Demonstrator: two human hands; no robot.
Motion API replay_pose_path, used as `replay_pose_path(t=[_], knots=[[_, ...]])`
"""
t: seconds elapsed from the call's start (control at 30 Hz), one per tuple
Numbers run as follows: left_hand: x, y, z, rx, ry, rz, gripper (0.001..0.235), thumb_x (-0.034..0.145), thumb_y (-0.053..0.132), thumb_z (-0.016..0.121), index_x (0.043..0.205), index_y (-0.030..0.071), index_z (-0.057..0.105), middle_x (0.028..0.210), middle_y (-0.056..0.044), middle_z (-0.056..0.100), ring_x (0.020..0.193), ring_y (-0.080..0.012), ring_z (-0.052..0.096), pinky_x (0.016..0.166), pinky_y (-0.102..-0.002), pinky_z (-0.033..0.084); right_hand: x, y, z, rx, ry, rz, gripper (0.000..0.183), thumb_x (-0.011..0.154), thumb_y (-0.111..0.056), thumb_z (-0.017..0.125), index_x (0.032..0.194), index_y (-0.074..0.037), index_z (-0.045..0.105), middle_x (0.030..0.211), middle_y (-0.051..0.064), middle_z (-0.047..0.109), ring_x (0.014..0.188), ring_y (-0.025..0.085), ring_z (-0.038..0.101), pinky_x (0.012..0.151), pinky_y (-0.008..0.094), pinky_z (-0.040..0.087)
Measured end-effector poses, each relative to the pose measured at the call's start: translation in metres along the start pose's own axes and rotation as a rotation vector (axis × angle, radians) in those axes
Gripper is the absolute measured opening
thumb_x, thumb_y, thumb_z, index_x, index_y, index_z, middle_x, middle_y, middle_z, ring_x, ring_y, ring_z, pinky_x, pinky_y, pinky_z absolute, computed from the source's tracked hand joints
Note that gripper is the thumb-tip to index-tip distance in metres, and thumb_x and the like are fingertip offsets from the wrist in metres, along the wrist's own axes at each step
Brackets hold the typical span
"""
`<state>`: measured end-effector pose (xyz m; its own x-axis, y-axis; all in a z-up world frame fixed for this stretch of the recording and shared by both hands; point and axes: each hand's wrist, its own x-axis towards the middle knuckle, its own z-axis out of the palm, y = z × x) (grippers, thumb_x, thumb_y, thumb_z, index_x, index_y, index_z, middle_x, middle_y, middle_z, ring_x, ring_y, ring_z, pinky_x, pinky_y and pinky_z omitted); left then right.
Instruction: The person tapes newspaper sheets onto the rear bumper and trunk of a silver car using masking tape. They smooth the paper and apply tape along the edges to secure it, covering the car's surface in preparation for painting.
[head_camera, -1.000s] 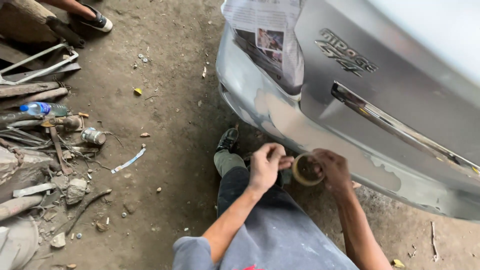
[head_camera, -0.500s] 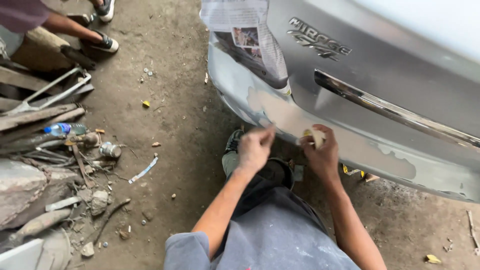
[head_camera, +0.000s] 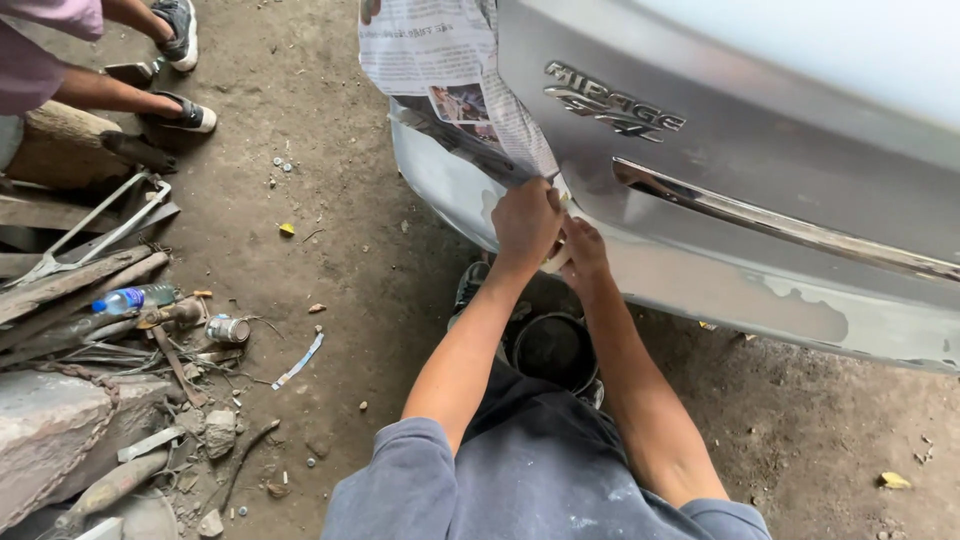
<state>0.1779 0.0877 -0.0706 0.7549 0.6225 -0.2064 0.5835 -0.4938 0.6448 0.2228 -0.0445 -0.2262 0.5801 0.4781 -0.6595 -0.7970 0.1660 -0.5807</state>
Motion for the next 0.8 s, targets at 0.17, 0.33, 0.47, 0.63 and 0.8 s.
replay_pose_path(t=[0.17,0.33,0.47,0.63,0.8], knots=[[0.008,-0.003,0.008,0.019,0.063,-0.018,0.023,0.096,0.029,0.062,0.09,0.009,0.074,0.084,-0.016,0.075,0.082,-0.0373,0.073,0.075,-0.051,0.056,0.017,0.011,0.0,0.027,-0.041,-0.06,0.029,0.105,-0.029,0.063,0.11,0.0,0.063,0.097,0.007,0.069,0.08,0.017,0.069,0.066,0.035,0.058],[0.007,0.007,0.003,0.003,0.057,-0.013,0.024,0.097,0.03,0.062,0.089,0.009,0.072,0.081,-0.016,0.074,0.079,-0.0369,0.073,0.073,-0.051,0.056,-0.001,-0.004,0.023,0.047,-0.038,-0.092,0.038,0.106,-0.034,0.058,0.116,0.002,0.065,0.102,0.009,0.073,0.084,0.017,0.071,0.069,0.033,0.058],[0.01,-0.006,0.028,0.035,0.166,0.074,0.024,0.098,0.03,0.063,0.091,0.009,0.071,0.078,-0.014,0.074,0.073,-0.0354,0.073,0.067,-0.049,0.057,0.0,0.0,0.02,-0.083,0.094,-0.11,0.053,0.103,-0.036,0.066,0.135,0.002,0.047,0.108,0.009,0.069,0.09,0.016,0.07,0.07,0.031,0.057],[0.009,-0.015,0.026,0.076,0.201,0.158,0.027,0.1,0.034,0.063,0.096,0.009,0.07,0.079,-0.011,0.075,0.071,-0.0305,0.074,0.063,-0.044,0.058,0.013,-0.001,0.018,-0.342,0.303,-0.109,0.074,0.094,-0.036,0.073,0.147,-0.002,0.034,0.108,0.012,0.066,0.087,0.015,0.066,0.064,0.03,0.056],[0.005,-0.011,-0.001,0.153,0.097,0.131,0.031,0.094,0.037,0.066,0.103,0.008,0.073,0.075,-0.013,0.074,0.068,-0.0312,0.074,0.059,-0.046,0.057,-0.02,-0.029,0.056,-0.4,0.353,-0.125,0.081,0.092,-0.04,0.076,0.147,0.002,0.033,0.103,0.02,0.063,0.073,0.021,0.064,0.051,0.035,0.05]])
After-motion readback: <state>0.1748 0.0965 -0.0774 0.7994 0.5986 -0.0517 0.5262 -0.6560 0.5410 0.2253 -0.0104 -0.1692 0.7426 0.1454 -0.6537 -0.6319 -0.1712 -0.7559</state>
